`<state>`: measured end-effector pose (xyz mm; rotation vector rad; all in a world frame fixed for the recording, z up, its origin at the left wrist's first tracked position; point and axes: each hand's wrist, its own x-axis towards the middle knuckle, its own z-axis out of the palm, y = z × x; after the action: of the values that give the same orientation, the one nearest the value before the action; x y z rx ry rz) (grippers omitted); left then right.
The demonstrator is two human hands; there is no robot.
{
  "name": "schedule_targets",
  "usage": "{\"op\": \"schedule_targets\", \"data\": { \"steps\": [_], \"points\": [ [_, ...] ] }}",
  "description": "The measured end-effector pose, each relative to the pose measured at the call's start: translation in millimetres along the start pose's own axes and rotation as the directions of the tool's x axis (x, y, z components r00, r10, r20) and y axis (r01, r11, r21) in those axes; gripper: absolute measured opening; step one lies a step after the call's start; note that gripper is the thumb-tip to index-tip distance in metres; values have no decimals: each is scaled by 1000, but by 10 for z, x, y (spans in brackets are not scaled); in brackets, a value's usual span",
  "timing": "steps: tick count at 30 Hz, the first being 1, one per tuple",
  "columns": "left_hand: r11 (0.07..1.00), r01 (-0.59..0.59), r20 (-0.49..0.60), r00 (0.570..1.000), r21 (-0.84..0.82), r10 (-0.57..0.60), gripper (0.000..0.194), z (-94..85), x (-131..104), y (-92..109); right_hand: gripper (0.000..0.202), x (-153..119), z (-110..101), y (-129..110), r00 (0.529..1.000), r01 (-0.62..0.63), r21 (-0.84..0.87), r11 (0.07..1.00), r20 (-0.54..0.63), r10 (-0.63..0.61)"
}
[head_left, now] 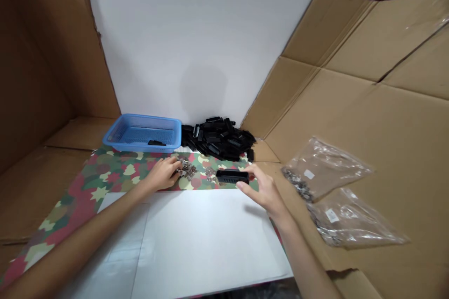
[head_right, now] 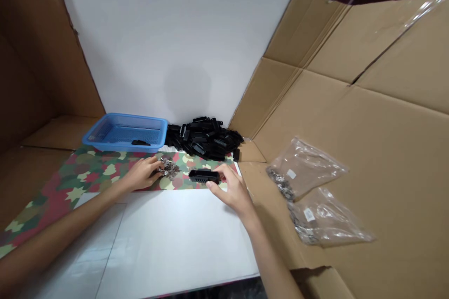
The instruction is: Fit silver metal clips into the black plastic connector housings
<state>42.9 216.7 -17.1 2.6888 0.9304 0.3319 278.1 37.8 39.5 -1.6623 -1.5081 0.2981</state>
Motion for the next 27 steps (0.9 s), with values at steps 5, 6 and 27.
{"op": "schedule_targets", "data": {
  "steps": [5,6,27],
  "points": [
    [988,-52,29,998,145,48,19,128,-25,-27,22,-47,55,91,999,-34,-4,999,17,34],
    [985,-54,26,998,167,50,19,135,-21,-25,22,-45,63,98,999,-34,-8,999,23,34],
    [989,-14,-151,988,150,37,24,208,-33,-69,13,575,332,-374,936,257,-107,960,276,-220]
  ]
}}
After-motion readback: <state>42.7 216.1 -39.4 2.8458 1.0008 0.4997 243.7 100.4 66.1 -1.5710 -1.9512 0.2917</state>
